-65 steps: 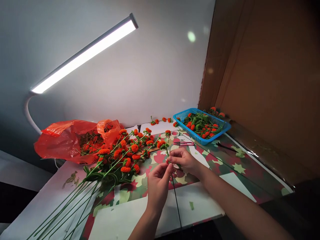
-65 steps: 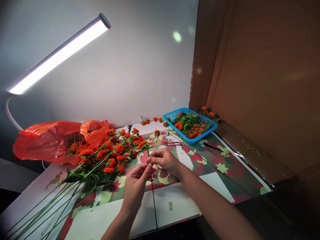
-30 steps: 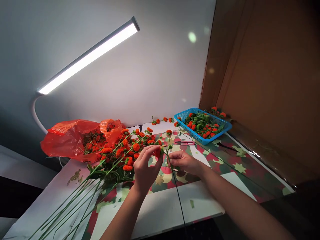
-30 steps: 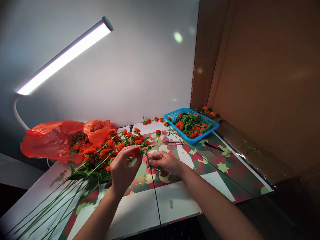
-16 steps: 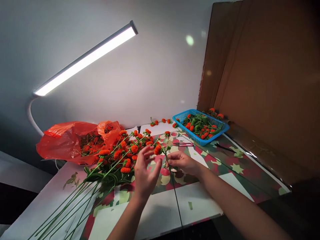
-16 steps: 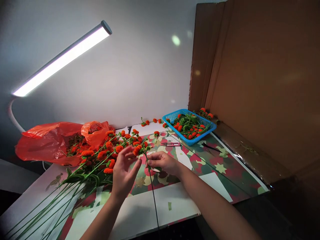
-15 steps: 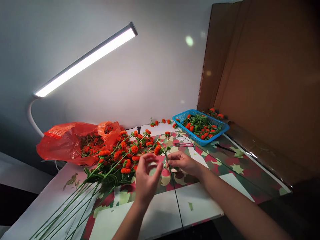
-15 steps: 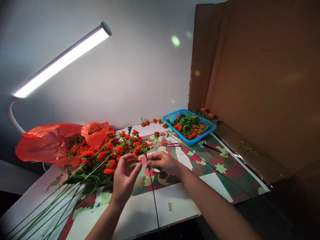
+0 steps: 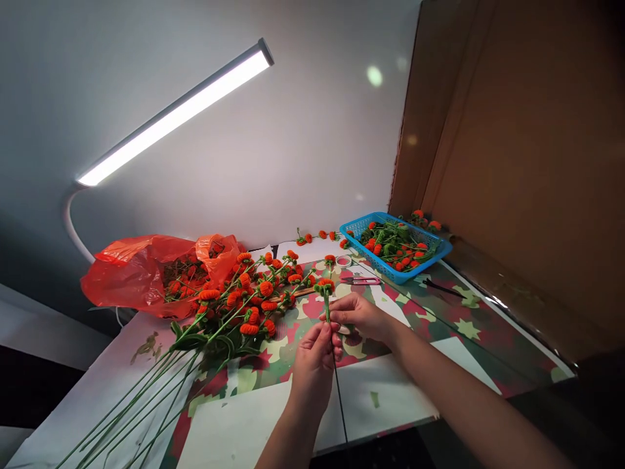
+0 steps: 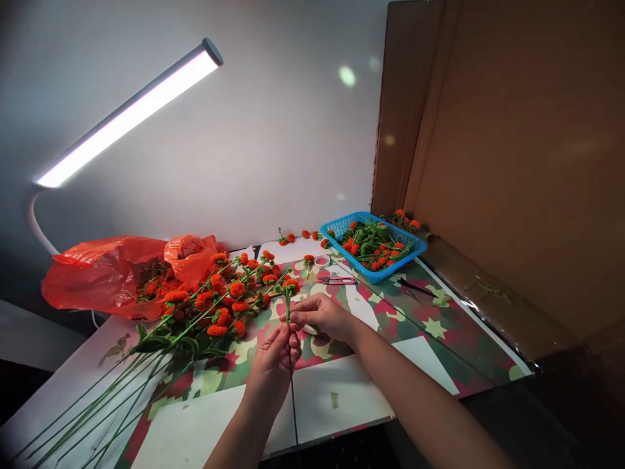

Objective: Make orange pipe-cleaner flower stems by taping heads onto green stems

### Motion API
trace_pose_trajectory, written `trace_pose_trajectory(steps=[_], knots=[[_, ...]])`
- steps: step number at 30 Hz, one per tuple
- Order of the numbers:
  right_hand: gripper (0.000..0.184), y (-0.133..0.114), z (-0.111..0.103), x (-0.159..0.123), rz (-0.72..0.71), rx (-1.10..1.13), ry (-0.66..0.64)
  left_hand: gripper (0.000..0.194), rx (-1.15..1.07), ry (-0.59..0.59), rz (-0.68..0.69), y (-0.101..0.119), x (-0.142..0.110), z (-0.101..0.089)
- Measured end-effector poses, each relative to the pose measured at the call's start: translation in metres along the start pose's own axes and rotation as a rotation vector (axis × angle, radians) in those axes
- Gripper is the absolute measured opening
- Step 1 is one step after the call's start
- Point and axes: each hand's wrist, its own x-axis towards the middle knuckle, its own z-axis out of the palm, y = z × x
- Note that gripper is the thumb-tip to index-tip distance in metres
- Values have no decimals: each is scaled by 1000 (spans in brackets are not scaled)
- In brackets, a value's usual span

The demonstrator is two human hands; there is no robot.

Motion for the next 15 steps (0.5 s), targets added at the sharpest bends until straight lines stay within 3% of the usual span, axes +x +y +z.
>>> trace_pose_trajectory(steps=[3, 6, 12, 15], knots=[[30, 0, 0, -1, 63, 61, -5, 33, -149, -30, -136, -1, 1, 1], [29, -1, 0, -1, 86, 93, 1, 33, -117, -81, -167, 0, -1, 1], [26, 4, -3, 3, -8, -7, 99, 25, 368, -36, 84, 12, -6, -5], [29, 4, -2, 1, 31, -20, 101, 22, 383, -49, 121, 14, -6, -7]])
